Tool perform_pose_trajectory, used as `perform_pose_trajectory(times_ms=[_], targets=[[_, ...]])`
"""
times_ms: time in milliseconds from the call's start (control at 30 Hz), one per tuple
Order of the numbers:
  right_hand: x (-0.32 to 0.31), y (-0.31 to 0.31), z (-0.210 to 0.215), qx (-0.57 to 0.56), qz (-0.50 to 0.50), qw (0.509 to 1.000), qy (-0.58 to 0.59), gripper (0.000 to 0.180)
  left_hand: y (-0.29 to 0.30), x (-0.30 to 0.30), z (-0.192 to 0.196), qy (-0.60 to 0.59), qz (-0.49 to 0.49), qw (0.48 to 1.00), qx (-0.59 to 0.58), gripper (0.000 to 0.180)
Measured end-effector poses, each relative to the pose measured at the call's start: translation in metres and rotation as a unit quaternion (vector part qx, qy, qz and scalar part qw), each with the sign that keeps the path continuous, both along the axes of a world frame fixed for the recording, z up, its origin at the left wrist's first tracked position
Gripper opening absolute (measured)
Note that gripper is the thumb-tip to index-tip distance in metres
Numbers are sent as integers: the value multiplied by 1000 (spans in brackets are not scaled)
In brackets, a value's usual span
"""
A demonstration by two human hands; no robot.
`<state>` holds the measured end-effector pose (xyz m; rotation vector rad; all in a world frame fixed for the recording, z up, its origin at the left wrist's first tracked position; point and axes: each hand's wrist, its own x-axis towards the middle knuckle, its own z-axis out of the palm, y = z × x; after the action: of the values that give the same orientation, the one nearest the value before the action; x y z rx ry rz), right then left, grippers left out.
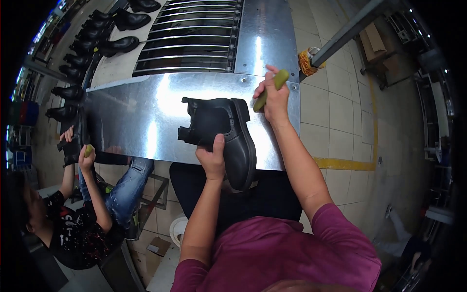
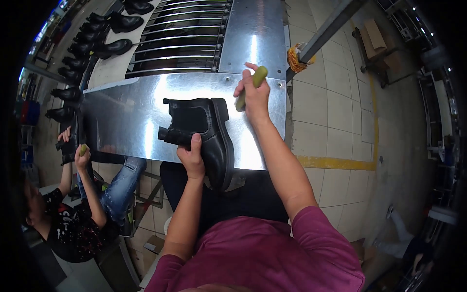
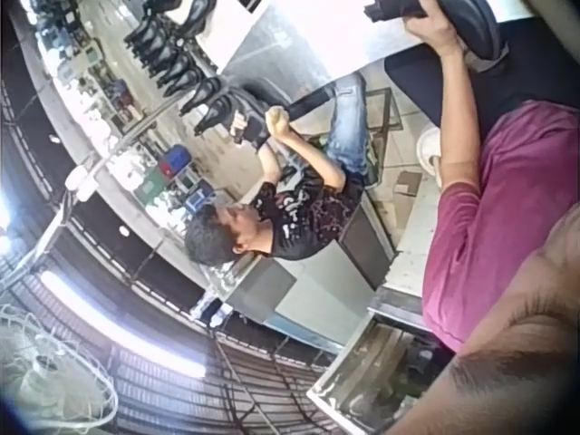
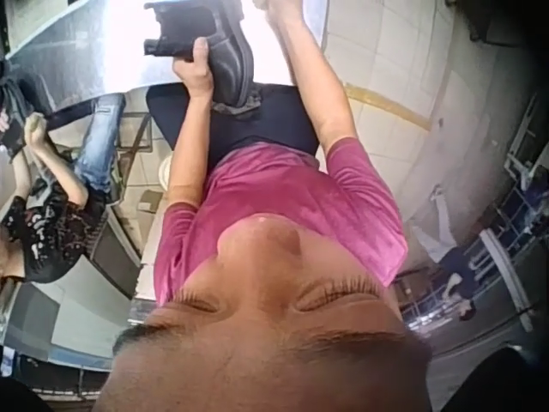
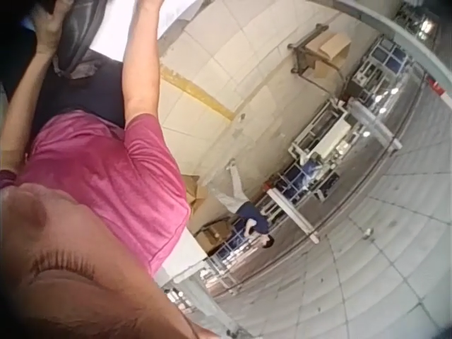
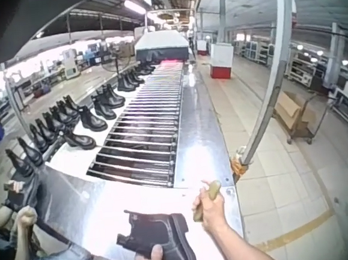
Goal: Polishing and finishing leather boots on a manufacturing line.
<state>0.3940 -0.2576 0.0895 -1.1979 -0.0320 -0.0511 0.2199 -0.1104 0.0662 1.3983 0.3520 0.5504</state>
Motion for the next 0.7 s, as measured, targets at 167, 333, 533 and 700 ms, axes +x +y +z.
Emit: perform_pose_trajectory(times_ms=[167,333,533,700], targets=[[5,17,50,170,-13,985,-29,35,-2,0,3,0,13,1000,2,29],[6,51,53,167,31,985,-12,34,0,0,-2,19,16,1000,8,29],[8,67,36,126,11,990,-56,30,-3,3,2,22,9,999,22,28],[-3,62,35,112,34,991,-67,30,-6,6,0,30,41,997,50,26]])
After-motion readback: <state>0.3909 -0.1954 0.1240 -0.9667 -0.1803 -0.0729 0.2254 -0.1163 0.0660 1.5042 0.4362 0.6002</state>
